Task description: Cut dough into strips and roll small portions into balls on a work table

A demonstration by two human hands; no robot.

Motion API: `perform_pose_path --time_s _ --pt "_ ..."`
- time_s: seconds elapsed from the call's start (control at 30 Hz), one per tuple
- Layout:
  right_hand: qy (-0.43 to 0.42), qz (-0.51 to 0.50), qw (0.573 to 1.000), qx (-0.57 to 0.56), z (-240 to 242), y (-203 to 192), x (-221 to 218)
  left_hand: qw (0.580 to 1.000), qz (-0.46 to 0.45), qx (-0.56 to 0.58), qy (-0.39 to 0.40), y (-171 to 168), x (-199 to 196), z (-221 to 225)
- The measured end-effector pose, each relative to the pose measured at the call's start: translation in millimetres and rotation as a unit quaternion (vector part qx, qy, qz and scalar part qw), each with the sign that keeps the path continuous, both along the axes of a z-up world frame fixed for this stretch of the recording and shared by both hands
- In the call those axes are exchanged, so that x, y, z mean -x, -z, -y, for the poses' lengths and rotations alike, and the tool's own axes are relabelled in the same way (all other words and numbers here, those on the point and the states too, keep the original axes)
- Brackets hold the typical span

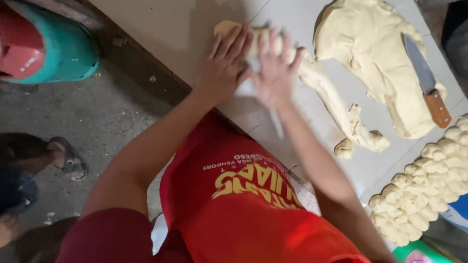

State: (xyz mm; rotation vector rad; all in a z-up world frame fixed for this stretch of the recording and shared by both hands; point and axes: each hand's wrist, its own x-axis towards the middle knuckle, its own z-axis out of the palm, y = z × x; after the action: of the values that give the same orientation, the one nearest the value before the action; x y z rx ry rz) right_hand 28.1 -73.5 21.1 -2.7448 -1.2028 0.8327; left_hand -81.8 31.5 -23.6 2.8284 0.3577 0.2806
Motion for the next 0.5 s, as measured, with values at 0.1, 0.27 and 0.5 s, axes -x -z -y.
perform_pose_path --time_s 0.1,0.27,0.5 --pt "-0.177 0.268 0.947 -0.005 -4 34 -63 0.989 -0.151 -0.009 -0.002 -21 -22 -29" --pt "-0.118 0.202 0.97 -0.061 1 21 -64 0.986 -0.127 0.059 -0.086 -13 -40 -75" --pt "-0.141 0.021 0.899 -0.415 126 30 -39 0.993 0.055 -0.091 -0.048 38 -57 -78"
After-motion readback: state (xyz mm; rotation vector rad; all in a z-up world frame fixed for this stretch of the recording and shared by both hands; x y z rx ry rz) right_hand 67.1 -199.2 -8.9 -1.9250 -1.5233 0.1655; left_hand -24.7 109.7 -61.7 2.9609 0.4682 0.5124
